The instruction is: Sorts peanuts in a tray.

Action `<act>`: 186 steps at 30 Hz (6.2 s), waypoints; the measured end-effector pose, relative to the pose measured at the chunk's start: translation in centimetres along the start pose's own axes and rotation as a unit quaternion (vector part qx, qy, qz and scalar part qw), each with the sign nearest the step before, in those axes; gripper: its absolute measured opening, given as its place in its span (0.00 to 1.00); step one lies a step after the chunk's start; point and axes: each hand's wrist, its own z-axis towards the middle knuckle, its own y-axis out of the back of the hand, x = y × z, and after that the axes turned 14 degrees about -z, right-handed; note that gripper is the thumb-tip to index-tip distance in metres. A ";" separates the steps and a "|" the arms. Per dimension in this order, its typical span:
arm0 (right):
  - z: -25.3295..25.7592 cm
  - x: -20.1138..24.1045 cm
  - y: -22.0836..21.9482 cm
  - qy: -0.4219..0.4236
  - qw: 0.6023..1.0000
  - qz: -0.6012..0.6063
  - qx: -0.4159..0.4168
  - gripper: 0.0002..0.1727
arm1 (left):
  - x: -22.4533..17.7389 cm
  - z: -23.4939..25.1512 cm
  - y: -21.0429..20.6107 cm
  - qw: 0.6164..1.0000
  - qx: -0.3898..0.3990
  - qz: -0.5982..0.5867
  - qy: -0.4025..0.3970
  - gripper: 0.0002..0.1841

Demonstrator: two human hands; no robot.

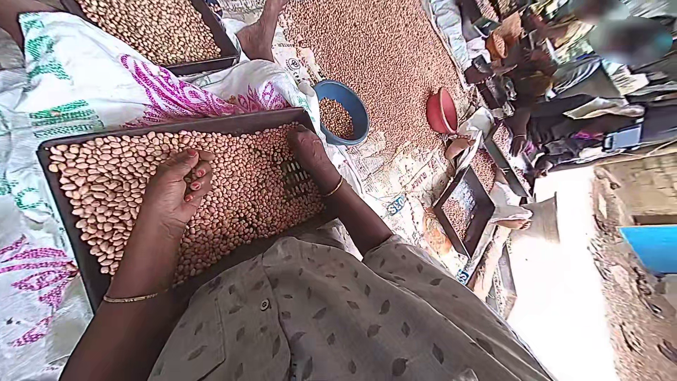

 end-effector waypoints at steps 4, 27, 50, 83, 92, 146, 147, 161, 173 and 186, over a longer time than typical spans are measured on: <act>-0.4 0.1 0.5 -0.010 1.000 0.018 -0.015 0.13 | 0.2 0.0 -0.1 1.000 0.009 0.023 0.010 0.20; -2.2 1.3 1.4 0.098 0.965 0.233 -0.075 0.09 | 0.5 -0.6 -1.7 0.990 -0.058 0.112 0.059 0.25; -5.2 -0.2 2.7 0.243 0.945 0.194 0.099 0.09 | -1.9 -0.3 0.8 0.993 -0.032 -0.088 -0.074 0.19; 0.9 2.9 0.1 0.125 0.992 0.022 0.002 0.20 | -2.4 0.0 1.6 0.990 -0.013 -0.076 -0.120 0.18; -7.3 -1.3 2.1 0.119 0.975 0.006 0.185 0.13 | -2.3 0.1 1.6 0.988 -0.003 -0.093 -0.120 0.18; -2.5 10.5 3.5 0.200 0.853 0.458 -0.151 0.14 | -0.6 -0.3 -0.8 0.992 -0.021 0.067 0.104 0.28; -2.3 10.6 3.1 0.179 0.858 0.448 -0.175 0.13 | -0.5 -0.2 -0.8 0.994 -0.012 0.039 0.101 0.28; -0.4 8.3 0.7 0.229 0.971 0.062 0.043 0.10 | -2.6 -0.2 1.3 0.988 -0.028 -0.122 -0.090 0.19; -0.3 1.4 4.6 0.174 0.951 0.255 0.004 0.13 | -2.6 -0.2 1.0 0.988 -0.028 -0.111 -0.100 0.19; 0.2 10.4 -0.5 0.199 0.952 0.217 -0.089 0.10 | -2.7 -0.5 0.7 0.993 -0.052 -0.070 -0.078 0.20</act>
